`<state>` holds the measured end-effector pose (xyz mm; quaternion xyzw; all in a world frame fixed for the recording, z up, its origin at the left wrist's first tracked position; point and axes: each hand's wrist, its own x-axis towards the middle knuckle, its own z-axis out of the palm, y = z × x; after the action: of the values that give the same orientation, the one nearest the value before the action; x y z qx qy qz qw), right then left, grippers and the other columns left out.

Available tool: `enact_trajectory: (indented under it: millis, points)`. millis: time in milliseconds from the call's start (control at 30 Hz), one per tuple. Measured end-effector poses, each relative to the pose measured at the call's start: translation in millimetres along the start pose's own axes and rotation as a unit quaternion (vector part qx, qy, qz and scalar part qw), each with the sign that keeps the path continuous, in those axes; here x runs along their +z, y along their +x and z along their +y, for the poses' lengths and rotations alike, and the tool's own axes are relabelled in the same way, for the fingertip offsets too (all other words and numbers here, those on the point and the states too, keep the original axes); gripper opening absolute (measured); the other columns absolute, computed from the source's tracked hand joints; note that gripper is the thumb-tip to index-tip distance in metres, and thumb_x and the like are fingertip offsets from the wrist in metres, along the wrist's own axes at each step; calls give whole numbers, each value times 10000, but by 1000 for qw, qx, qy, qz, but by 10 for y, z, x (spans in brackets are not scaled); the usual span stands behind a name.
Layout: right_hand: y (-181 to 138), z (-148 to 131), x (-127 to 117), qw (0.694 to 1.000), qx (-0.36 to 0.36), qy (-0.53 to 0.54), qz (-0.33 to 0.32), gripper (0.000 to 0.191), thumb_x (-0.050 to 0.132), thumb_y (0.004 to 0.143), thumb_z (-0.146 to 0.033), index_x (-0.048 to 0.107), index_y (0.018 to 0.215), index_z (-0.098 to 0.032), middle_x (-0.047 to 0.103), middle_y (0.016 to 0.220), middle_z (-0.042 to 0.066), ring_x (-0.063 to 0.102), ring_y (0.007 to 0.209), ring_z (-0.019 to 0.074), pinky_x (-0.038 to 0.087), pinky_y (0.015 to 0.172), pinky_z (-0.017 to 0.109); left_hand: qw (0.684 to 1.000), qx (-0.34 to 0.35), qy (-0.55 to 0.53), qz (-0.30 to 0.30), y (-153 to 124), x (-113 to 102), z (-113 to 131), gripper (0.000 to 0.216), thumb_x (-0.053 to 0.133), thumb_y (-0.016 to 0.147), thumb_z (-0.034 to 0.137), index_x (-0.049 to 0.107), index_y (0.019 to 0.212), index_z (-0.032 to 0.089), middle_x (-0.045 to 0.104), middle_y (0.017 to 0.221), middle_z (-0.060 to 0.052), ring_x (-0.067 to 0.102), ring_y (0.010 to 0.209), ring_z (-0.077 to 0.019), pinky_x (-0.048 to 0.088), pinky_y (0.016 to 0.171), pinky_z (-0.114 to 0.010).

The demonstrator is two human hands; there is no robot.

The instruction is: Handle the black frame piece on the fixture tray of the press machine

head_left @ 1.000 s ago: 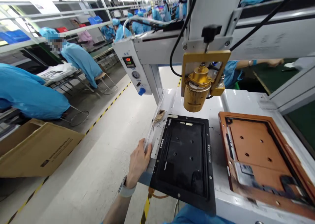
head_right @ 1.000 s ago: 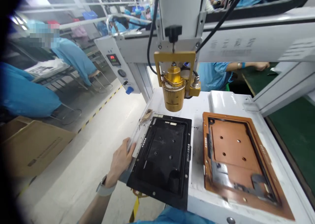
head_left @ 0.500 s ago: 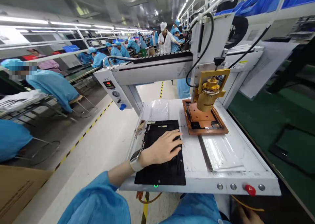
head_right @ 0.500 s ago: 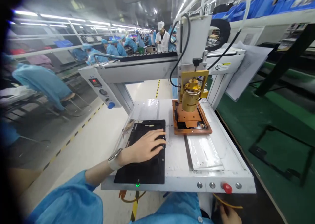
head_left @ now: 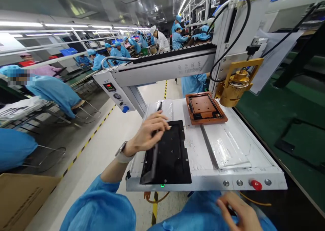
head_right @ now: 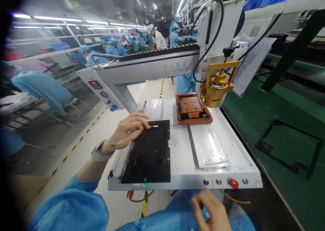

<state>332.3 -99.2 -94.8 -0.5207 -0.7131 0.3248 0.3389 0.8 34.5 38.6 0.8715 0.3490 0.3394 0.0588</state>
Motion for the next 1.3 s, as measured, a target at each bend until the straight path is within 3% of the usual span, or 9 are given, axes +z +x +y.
enact_trajectory:
  millis: [100, 167, 233, 333, 500, 600, 700, 967, 1300]
  points:
    - [323, -477, 302, 974, -223, -33, 10, 286, 433, 1012, -165, 695, 1052, -272, 703, 864, 45, 667, 806, 246, 606, 691, 367, 993, 32, -77, 88, -309, -341, 151, 248, 488, 899, 209, 564, 663, 218, 604, 596, -3, 654, 768, -203, 534, 1003, -500]
    - [521, -669, 541, 950, -291, -112, 15, 347, 426, 1001, -101, 659, 1243, -188, 715, 1111, 100, 649, 985, 268, 596, 843, 426, 980, 80, -129, 127, -553, -418, 268, 272, 518, 903, 258, 506, 640, 187, 515, 540, 12, 575, 594, -158, 551, 747, -403]
    - [667, -748, 773, 923, -330, -196, 15, 366, 518, 942, -60, 654, 1277, -121, 712, 1147, 119, 626, 1039, 294, 570, 907, 452, 967, 107, -157, 169, -782, -384, 352, 308, 514, 898, 286, 444, 618, 177, 443, 509, 27, 470, 483, -115, 455, 581, -333]
    - [796, -758, 1010, 894, -356, -272, -2, 321, 697, 841, -48, 717, 1159, -84, 710, 939, 96, 622, 907, 278, 563, 858, 407, 947, 89, -136, 278, -1038, -242, 372, 298, 514, 829, 270, 393, 572, 178, 355, 475, 39, 352, 438, -98, 361, 580, -349]
    - [977, -886, 970, 925, -221, -274, -141, 149, 813, 830, -97, 743, 943, -164, 672, 886, 61, 609, 895, 270, 527, 848, 404, 886, 34, -116, 447, -1218, -115, 280, 362, 527, 770, 313, 346, 487, 178, 279, 427, 32, 281, 432, -102, 288, 606, -369]
    - [1097, -1010, 877, 931, -152, -242, -229, 141, 788, 847, -68, 724, 920, -169, 672, 930, 58, 595, 969, 275, 495, 897, 414, 874, 33, -102, 473, -1238, -108, 245, 346, 465, 792, 287, 318, 496, 183, 245, 422, 31, 240, 434, -105, 261, 592, -367]
    - [1126, -1045, 848, 935, -131, -225, -242, 148, 767, 844, -34, 695, 906, -147, 665, 960, 69, 576, 990, 281, 474, 930, 448, 872, 48, -90, 478, -1233, -87, 228, 292, 419, 781, 277, 313, 523, 191, 238, 440, 32, 220, 440, -110, 244, 585, -366]
    - [711, -769, 620, 973, -200, -52, -105, 312, 660, 861, 62, 587, 990, -213, 636, 970, 3, 557, 932, 237, 444, 888, 435, 874, 56, -79, 476, -1076, -20, 323, 294, 397, 792, 272, 294, 527, 198, 223, 437, 36, 185, 419, -117, 238, 556, -358]
    - [326, -412, 252, 968, -248, -28, 28, 117, 569, 1034, -203, 584, 1130, -268, 654, 986, 12, 619, 867, 236, 481, 763, 398, 877, 25, -84, 472, -925, 110, 479, 515, 464, 872, 405, 259, 453, 187, 218, 385, 38, 179, 374, -105, 238, 554, -348]
